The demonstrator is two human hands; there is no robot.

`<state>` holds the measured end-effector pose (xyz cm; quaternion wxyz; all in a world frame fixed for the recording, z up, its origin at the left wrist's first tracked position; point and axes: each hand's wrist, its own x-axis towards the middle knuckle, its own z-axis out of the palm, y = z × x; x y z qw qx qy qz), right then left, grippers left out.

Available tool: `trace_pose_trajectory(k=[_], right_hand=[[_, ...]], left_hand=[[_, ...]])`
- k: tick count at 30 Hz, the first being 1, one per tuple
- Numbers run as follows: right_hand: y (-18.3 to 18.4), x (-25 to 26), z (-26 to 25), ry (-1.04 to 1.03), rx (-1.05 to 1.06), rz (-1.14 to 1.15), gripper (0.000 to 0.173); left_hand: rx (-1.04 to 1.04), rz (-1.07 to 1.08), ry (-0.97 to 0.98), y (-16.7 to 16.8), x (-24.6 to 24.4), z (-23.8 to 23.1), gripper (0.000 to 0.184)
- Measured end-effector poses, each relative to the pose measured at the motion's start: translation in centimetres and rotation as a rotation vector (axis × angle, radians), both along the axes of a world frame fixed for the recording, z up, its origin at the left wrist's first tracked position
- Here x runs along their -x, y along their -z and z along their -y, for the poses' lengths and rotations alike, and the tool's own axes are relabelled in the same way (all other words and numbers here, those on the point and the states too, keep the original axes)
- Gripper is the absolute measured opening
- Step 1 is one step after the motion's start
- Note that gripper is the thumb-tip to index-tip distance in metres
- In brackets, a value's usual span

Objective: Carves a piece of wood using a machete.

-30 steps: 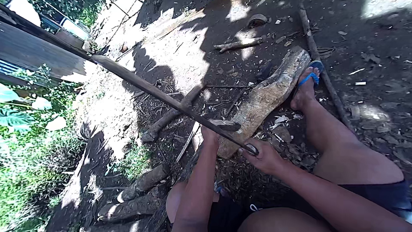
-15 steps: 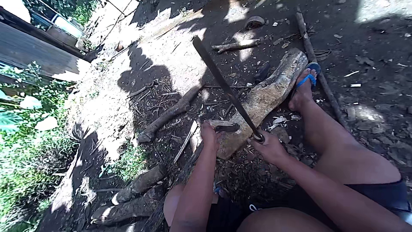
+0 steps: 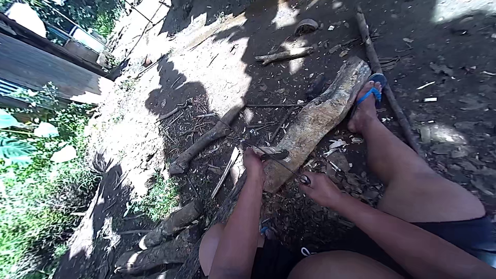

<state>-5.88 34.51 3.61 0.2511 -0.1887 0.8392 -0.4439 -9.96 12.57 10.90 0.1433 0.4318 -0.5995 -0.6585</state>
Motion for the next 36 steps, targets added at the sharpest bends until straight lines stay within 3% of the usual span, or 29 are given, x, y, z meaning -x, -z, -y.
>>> trace_pose_trajectory(k=[3,5,7,11,13,16,19,22,24,27,29,32,36], right_hand=[[-5.5,-0.8,0.0,-0.008,0.267,-0.262,0.036],[-6.7,-0.6,0.4,0.0,0.426,-0.399,0.032],[-4.6,0.2,0.7,0.012,0.352,-0.351,0.031],[5.3,1.8,0.5,0.021,-0.102,0.152,0.035],[5.6,1.7,0.4,0.028,-0.176,0.166,0.035],[2.4,0.7,0.2,0.005,-0.096,0.092,0.033],[-3.6,-0.2,0.4,-0.003,0.175,-0.11,0.037],[-5.4,-0.2,0.8,0.026,0.433,-0.368,0.032],[-2.4,0.5,0.6,0.031,0.332,-0.31,0.032],[6.1,1.9,-0.1,0.015,-0.122,0.105,0.034],[7.8,2.0,-0.4,0.047,-0.23,0.205,0.035],[4.7,1.4,-0.6,0.028,-0.173,0.151,0.037],[-3.4,0.3,0.2,0.044,0.198,-0.11,0.036]], left_hand=[[-0.039,0.006,0.014,0.3,-0.3,-0.1,0.053],[-0.019,0.034,-0.016,0.5,0.0,0.2,0.056],[-0.017,0.038,-0.026,0.4,0.5,0.2,0.054],[-0.028,0.033,-0.027,0.0,0.3,0.2,0.055],[-0.043,0.037,-0.039,0.0,0.4,0.7,0.058],[-0.037,0.036,-0.04,0.0,0.2,0.7,0.057],[-0.036,0.002,-0.032,0.3,0.2,0.4,0.053],[-0.057,0.018,-0.023,0.9,0.1,1.2,0.054],[-0.051,0.018,-0.03,0.2,0.1,0.5,0.053],[-0.036,0.034,-0.049,-0.1,0.2,0.3,0.056],[-0.058,0.026,-0.061,-0.1,0.1,0.6,0.058],[-0.041,0.027,-0.05,-0.3,0.0,0.5,0.057],[-0.04,0.03,-0.066,0.0,0.0,0.6,0.054]])
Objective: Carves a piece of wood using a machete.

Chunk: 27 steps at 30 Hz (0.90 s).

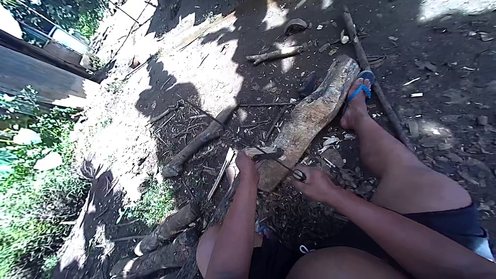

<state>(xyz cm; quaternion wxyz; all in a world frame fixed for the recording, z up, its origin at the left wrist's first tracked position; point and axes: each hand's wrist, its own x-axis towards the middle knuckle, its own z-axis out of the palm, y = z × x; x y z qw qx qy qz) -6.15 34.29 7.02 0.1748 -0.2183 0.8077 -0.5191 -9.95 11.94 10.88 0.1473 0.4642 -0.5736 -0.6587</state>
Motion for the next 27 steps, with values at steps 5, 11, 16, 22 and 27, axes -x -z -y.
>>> trace_pose_trajectory(k=[5,11,16,22,27], right_hand=[[0.2,1.2,0.2,0.051,0.211,-0.182,0.029],[10.6,1.8,-0.3,-0.036,-0.422,0.29,0.037],[2.3,0.0,-0.7,-0.075,-0.208,0.047,0.035],[1.1,-0.5,0.4,-0.043,0.139,-0.274,0.028],[12.9,2.6,-1.4,0.014,-0.45,0.411,0.035]], left_hand=[[0.009,-0.005,0.008,0.0,0.3,0.0,0.054],[-0.023,0.004,-0.011,0.4,0.2,0.4,0.06],[0.009,-0.052,0.007,0.4,-0.2,-0.3,0.054],[-0.038,0.01,-0.029,0.5,-0.1,0.2,0.058],[-0.026,-0.011,-0.018,0.6,-0.5,0.4,0.06]])
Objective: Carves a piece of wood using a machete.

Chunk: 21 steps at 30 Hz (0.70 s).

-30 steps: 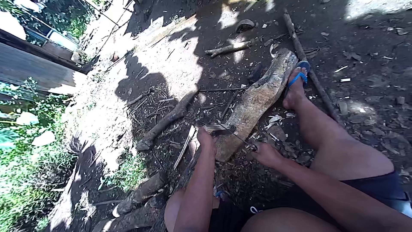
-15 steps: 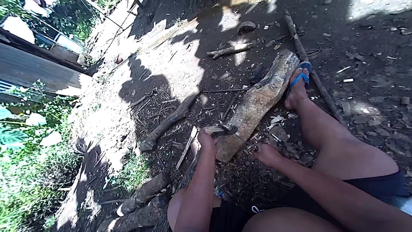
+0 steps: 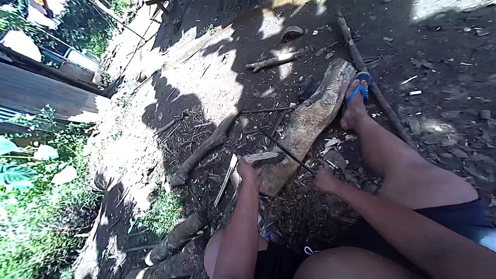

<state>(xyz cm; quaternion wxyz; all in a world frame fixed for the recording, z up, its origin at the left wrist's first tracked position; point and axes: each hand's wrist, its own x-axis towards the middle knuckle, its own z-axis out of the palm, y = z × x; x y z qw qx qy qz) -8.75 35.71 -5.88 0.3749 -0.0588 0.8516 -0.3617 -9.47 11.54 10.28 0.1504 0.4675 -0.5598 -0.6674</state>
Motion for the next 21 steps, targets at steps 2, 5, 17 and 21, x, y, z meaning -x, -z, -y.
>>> trace_pose_trajectory(k=[2,5,17,21], right_hand=[[0.1,0.2,-0.7,-0.008,-0.036,0.015,0.035],[0.6,0.3,-1.0,0.0,-0.043,-0.021,0.034],[0.6,-0.4,-0.7,0.022,-0.066,-0.026,0.038],[-4.9,-0.7,-0.3,-0.024,0.077,-0.138,0.042]], left_hand=[[0.004,0.005,0.03,-0.4,0.0,-0.4,0.059],[0.015,-0.032,0.092,-0.9,0.2,0.1,0.051],[0.006,-0.034,0.105,-1.2,1.6,2.2,0.031],[0.101,-0.041,0.108,-1.4,2.0,1.7,0.034]])
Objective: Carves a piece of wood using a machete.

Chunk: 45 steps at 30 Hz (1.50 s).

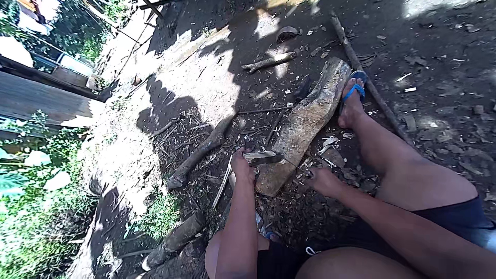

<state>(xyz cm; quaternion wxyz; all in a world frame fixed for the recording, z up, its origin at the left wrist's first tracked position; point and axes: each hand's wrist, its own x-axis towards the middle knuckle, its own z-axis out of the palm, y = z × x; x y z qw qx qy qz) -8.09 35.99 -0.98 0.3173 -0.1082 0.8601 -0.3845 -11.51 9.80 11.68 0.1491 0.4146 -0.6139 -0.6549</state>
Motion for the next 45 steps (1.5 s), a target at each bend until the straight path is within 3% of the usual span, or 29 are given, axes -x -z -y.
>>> trace_pose_trajectory(k=[4,6,8,12,14,18,22,24,25,28,30,32,34,37,40,42,45], right_hand=[[-8.2,-0.5,0.9,-0.023,0.348,-0.34,0.041],[-9.4,-0.6,1.3,0.0,0.505,-0.51,0.036],[-7.3,-0.5,1.6,0.009,0.484,-0.487,0.034],[2.2,0.1,1.5,-0.033,0.033,0.003,0.037],[3.2,0.0,1.8,-0.034,-0.053,0.034,0.038],[-2.0,-1.4,1.3,-0.053,0.087,-0.063,0.038],[-8.9,-2.7,2.3,-0.097,0.511,-0.494,0.03],[-9.3,-2.4,2.5,-0.109,0.619,-0.598,0.026],[-7.9,-2.1,2.4,-0.105,0.563,-0.552,0.026],[0.1,-0.5,1.6,-0.086,0.1,-0.113,0.035],[3.7,0.3,1.2,-0.05,-0.069,0.022,0.036],[3.5,0.1,1.3,-0.046,-0.085,0.019,0.034],[1.0,-0.7,0.8,-0.05,-0.02,-0.011,0.034],[-5.6,-1.7,1.1,-0.088,0.213,-0.184,0.035],[-10.4,-2.2,2.0,-0.118,0.539,-0.519,0.031],[-9.5,-1.4,2.0,-0.12,0.598,-0.621,0.026],[-1.2,0.3,1.1,-0.108,0.146,-0.222,0.032]], left_hand=[[0.039,-0.045,0.053,0.6,-0.6,-0.2,0.032],[0.041,-0.088,0.059,0.8,-1.2,-0.2,0.033],[0.048,-0.06,0.034,0.7,-1.2,-0.2,0.032],[0.081,0.02,0.016,0.7,-1.3,-0.4,0.04],[0.078,0.045,0.02,0.7,-1.4,-0.2,0.041],[0.058,0.015,0.017,0.2,-1.1,-0.6,0.037],[0.055,0.027,0.017,1.1,-1.2,-0.2,0.041],[0.083,0.054,0.013,0.8,-1.1,-0.3,0.042],[0.088,0.055,0.012,0.8,-1.1,-0.4,0.041],[0.069,0.033,0.003,0.9,-1.3,-0.7,0.04],[0.053,0.048,0.005,1.0,-1.5,-0.6,0.042],[0.047,0.048,0.008,0.9,-1.8,-0.3,0.042],[0.043,0.043,0.006,1.0,-1.9,-0.4,0.042],[0.042,0.012,-0.016,1.0,-1.8,-0.8,0.04],[0.062,0.045,-0.005,1.4,-2.0,-0.5,0.042],[0.099,0.072,0.002,0.9,-1.5,-0.6,0.042],[0.08,0.011,0.014,1.4,-1.4,-0.7,0.041]])
